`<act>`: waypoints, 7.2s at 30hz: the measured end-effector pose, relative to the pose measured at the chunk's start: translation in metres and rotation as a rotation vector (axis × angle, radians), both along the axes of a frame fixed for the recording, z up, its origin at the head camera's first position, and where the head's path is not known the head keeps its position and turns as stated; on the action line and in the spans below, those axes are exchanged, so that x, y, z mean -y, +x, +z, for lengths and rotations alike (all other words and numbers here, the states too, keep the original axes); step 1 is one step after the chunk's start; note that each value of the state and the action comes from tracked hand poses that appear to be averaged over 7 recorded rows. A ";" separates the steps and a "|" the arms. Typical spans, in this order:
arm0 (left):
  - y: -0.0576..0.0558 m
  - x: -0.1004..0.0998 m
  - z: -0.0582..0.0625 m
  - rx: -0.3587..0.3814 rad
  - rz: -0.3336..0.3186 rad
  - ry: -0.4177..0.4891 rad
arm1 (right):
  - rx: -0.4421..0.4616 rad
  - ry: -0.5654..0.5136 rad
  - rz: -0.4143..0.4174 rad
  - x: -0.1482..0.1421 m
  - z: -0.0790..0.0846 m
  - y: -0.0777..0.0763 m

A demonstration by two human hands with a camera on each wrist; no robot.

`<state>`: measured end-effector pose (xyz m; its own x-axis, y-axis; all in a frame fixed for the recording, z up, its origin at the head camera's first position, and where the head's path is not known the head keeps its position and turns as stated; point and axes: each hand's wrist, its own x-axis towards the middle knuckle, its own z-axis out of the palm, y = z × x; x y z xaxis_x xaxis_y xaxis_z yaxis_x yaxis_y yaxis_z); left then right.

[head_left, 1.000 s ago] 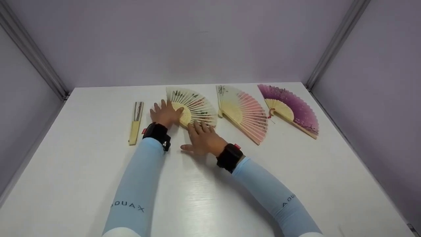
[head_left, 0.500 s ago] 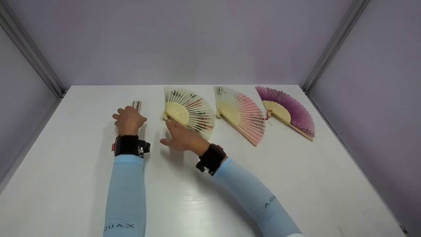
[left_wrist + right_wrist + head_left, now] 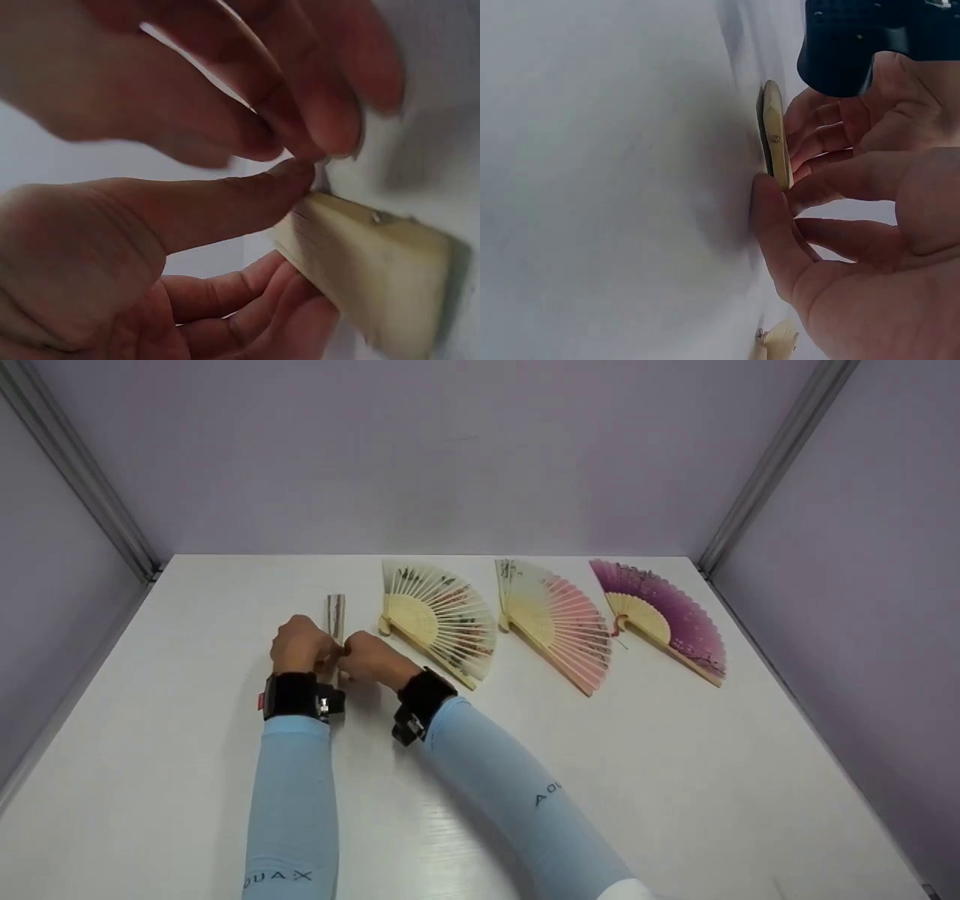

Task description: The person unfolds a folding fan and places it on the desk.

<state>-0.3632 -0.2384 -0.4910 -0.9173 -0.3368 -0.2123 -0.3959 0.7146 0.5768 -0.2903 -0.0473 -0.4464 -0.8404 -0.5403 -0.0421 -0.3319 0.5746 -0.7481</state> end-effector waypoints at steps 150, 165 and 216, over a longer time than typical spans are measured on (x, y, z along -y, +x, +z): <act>0.075 -0.216 0.081 -0.628 -0.009 1.411 | 0.507 -1.497 -0.419 -0.187 0.046 -0.015; 0.077 -0.237 0.079 -0.727 -0.019 1.370 | 0.368 -1.561 -0.513 -0.177 0.043 -0.010; 0.107 0.053 0.095 -0.547 0.203 1.147 | 0.520 -0.395 0.055 -0.056 0.019 0.057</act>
<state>-0.2562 -0.2917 -0.3959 -0.9306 -0.3558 -0.0862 0.0432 -0.3406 0.9392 -0.2329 0.0090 -0.4276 -0.7350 -0.6397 -0.2250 0.1087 0.2164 -0.9702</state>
